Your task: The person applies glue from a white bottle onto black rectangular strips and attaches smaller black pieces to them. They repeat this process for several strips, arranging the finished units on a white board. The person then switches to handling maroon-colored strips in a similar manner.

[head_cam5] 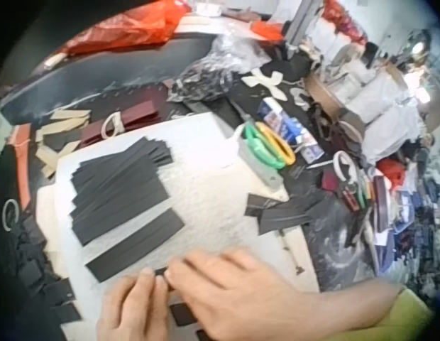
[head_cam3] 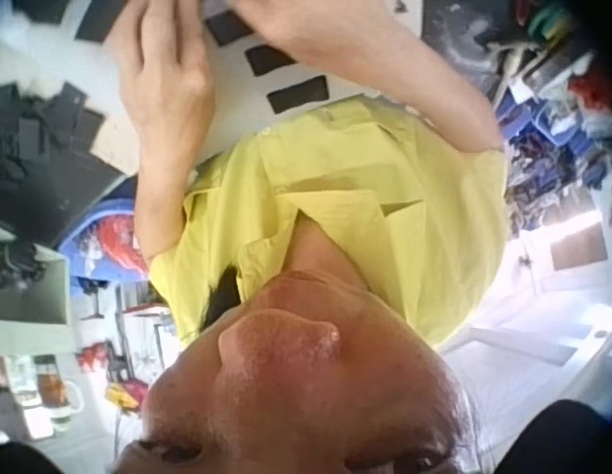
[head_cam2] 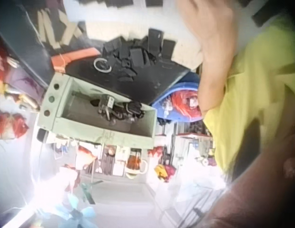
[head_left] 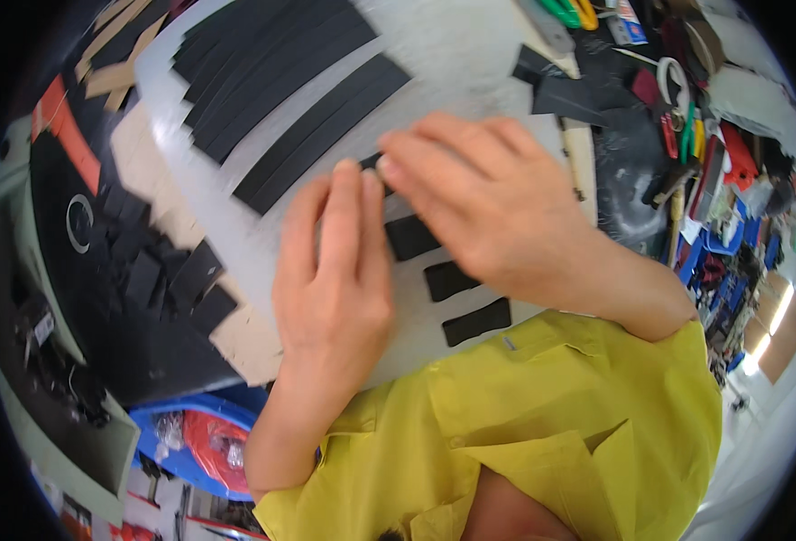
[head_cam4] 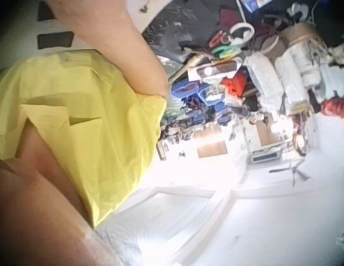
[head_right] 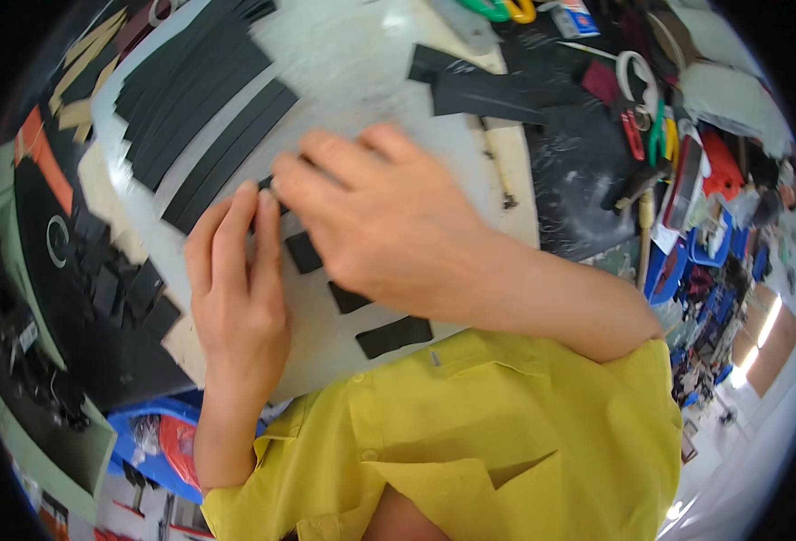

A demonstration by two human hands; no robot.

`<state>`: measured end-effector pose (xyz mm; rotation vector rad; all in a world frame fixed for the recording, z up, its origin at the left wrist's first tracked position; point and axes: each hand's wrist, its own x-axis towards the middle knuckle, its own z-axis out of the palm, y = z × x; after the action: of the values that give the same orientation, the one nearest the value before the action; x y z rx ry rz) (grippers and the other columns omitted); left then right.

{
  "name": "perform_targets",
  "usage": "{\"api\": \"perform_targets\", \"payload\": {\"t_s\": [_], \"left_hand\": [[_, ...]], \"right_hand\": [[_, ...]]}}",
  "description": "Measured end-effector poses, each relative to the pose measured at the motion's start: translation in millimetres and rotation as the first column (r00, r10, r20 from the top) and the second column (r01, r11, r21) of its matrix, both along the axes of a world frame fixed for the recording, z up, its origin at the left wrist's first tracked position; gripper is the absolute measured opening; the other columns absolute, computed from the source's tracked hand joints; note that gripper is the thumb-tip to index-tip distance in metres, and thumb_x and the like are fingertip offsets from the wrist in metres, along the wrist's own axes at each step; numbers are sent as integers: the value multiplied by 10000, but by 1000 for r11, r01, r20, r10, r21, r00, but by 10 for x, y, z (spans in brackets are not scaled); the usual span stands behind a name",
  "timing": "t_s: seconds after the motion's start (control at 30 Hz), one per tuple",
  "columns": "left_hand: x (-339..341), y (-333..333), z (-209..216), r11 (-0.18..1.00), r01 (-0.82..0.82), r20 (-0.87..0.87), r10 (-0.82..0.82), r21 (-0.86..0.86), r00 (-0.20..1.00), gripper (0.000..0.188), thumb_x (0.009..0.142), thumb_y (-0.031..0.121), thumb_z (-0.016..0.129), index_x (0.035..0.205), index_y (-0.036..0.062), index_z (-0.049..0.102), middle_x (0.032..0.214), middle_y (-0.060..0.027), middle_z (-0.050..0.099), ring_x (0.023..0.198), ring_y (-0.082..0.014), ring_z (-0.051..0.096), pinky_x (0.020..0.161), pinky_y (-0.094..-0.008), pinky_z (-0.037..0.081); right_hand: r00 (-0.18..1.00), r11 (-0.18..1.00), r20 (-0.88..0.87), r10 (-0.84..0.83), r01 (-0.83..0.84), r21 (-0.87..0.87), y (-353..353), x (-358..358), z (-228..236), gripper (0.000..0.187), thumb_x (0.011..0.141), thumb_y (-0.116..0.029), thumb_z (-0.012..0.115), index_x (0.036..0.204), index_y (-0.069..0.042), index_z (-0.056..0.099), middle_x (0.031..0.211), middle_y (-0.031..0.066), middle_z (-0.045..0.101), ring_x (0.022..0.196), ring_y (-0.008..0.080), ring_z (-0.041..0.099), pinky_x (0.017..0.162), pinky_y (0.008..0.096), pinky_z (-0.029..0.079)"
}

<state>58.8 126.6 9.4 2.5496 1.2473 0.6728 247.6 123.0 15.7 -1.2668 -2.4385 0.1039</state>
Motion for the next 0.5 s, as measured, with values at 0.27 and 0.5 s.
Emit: {"api": "perform_targets", "payload": {"t_s": [0.27,0.5], "left_hand": [[-45,-32,-51,1000,-14,-60,14,-2,998,352,863,-20,712,1208,-55,651,1160,-179,640,972,-312,656,779,-388,550],[-45,167,274,995,97,-198,-101,-31,975,296,816,-42,673,1108,-8,704,1175,-111,652,942,-313,648,827,-390,529]], "right_hand": [[992,995,81,96,-93,-40,-5,-95,60,289,621,-145,657,814,65,704,1109,194,623,1034,356,582,886,433,484],[998,999,-54,38,-39,-29,138,70,103,308,657,-6,664,958,-25,728,1068,102,669,1064,292,613,897,420,484]]}}
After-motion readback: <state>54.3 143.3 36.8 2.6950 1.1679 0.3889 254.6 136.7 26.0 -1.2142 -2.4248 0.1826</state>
